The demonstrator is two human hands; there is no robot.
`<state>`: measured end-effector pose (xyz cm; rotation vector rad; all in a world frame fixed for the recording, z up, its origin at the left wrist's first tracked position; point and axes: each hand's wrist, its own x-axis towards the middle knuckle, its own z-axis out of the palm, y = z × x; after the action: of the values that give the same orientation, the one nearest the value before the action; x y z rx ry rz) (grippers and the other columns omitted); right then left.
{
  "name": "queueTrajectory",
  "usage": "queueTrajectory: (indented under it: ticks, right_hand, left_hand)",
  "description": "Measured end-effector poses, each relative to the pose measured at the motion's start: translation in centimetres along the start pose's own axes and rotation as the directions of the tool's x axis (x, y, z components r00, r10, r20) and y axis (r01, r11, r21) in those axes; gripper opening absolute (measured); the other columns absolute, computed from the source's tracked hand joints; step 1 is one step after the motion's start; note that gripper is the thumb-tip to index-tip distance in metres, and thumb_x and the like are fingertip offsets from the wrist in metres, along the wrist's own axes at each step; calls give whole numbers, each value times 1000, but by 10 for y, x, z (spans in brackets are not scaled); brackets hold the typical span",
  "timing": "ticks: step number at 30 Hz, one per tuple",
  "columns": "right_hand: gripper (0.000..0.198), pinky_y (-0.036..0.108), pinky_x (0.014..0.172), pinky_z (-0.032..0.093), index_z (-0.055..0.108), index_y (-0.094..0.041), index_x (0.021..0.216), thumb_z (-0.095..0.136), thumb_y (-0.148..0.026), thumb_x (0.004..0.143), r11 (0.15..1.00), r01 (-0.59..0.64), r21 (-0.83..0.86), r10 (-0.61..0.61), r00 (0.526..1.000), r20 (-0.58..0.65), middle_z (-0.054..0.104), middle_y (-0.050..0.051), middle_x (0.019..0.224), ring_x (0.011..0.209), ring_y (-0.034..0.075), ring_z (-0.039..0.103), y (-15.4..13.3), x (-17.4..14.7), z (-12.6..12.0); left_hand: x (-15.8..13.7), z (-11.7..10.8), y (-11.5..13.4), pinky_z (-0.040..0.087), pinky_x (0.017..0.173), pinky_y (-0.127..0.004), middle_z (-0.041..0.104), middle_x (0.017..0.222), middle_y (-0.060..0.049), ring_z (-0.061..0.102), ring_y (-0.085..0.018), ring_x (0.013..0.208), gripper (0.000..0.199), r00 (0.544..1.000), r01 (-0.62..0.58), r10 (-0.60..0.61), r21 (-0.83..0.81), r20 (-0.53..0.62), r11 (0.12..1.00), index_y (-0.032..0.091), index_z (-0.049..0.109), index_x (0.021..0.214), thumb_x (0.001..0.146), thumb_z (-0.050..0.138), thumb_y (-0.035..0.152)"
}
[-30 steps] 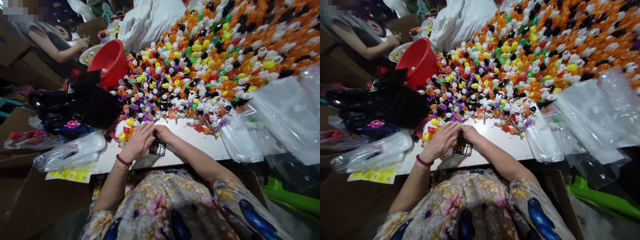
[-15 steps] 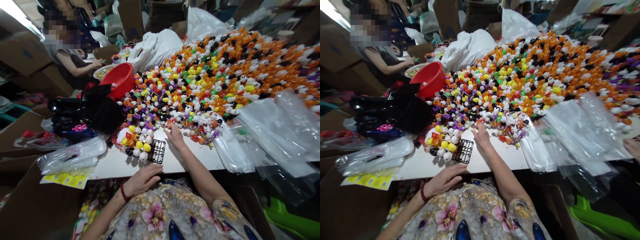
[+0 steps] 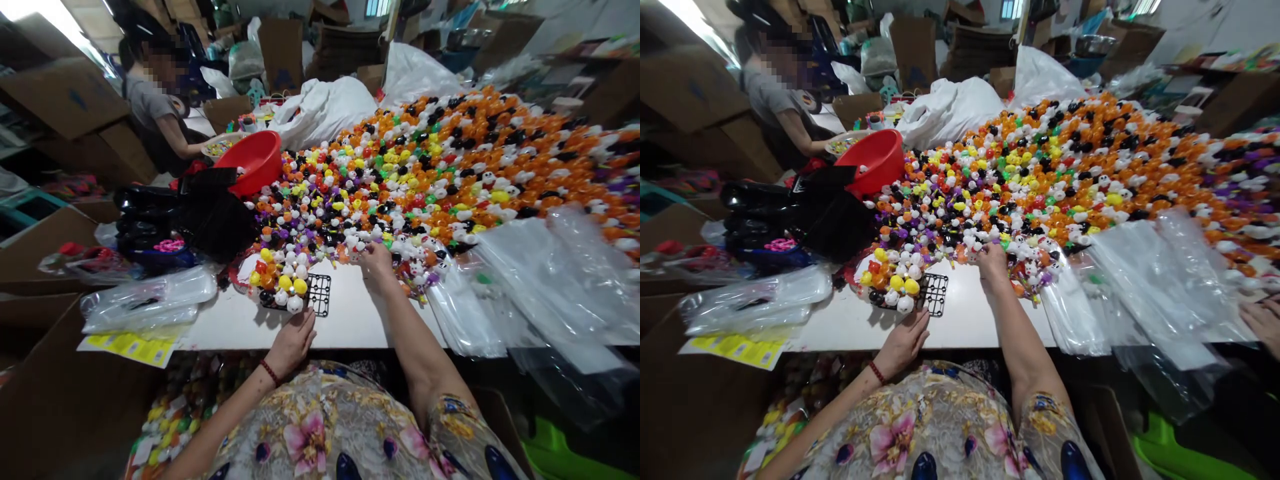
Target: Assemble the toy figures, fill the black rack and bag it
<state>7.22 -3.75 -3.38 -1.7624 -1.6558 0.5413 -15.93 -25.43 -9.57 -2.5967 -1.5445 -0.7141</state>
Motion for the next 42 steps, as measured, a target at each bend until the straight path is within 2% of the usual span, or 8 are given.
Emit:
queueTrajectory:
  ticks: [4,7,13,19,25,30,35,42]
  right_hand:
    - [27,31,70,46,68,-15,89,55,-37,80,994,15,106,-17,1000,19,67,6,85,76,20,59,-8,-21,-7]
    - [31,27,59,44,68,-18,88,53,-44,80,954,11,300,-62,985,163,66,1,74,61,15,54,-15,-54,-2]
    - [37,24,50,42,65,-19,84,66,-53,70,717,-334,612,-40,856,515,65,0,70,52,10,48,-20,-120,33]
    - [41,29,57,47,67,-17,83,78,-49,60,691,-395,606,51,862,504,65,1,69,59,14,54,-16,-145,52]
    - [27,33,71,52,67,-17,87,68,-40,73,811,-237,535,-58,877,477,71,4,79,73,19,63,-24,-148,56]
    - [10,31,73,50,64,-18,84,58,-25,80,929,66,363,-257,821,510,70,5,83,77,19,63,-33,-147,57]
    - [13,30,77,49,62,-19,88,52,-14,82,923,294,249,-383,762,522,69,7,89,82,20,62,-31,-147,55]
    - [17,31,80,49,65,-19,91,51,-13,84,900,344,268,-436,729,527,68,7,92,86,19,62,-29,-151,58]
  left_hand:
    - [4,2,-2,53,102,-44,60,135,-18,57,-26,126,43,1000,30,-29,-40,11,999,13,45,139,98,39,23]
    - [0,2,-1,53,102,-45,62,130,-17,57,-26,124,41,998,51,-53,-58,-31,997,14,49,137,97,42,22]
    - [-4,1,2,51,103,-50,63,126,-18,55,-30,124,40,989,148,-149,-54,-4,988,13,53,134,96,44,23]
    - [-2,-2,4,50,102,-52,62,125,-18,54,-30,123,39,986,166,-165,-57,23,984,14,53,133,97,42,24]
    - [0,-3,6,52,100,-49,62,122,-19,55,-30,119,36,983,182,-182,-47,17,982,11,58,127,96,44,24]
    - [0,-4,6,50,102,-51,62,121,-19,54,-30,118,35,981,189,-187,-62,43,980,12,58,126,96,44,22]
    - [-3,-2,4,50,102,-54,60,124,-16,54,-31,118,40,990,139,-139,-59,9,989,16,52,133,94,43,18]
    - [-1,1,3,51,99,-53,59,123,-15,53,-32,117,46,994,99,-102,-54,-49,994,18,46,139,93,44,16]
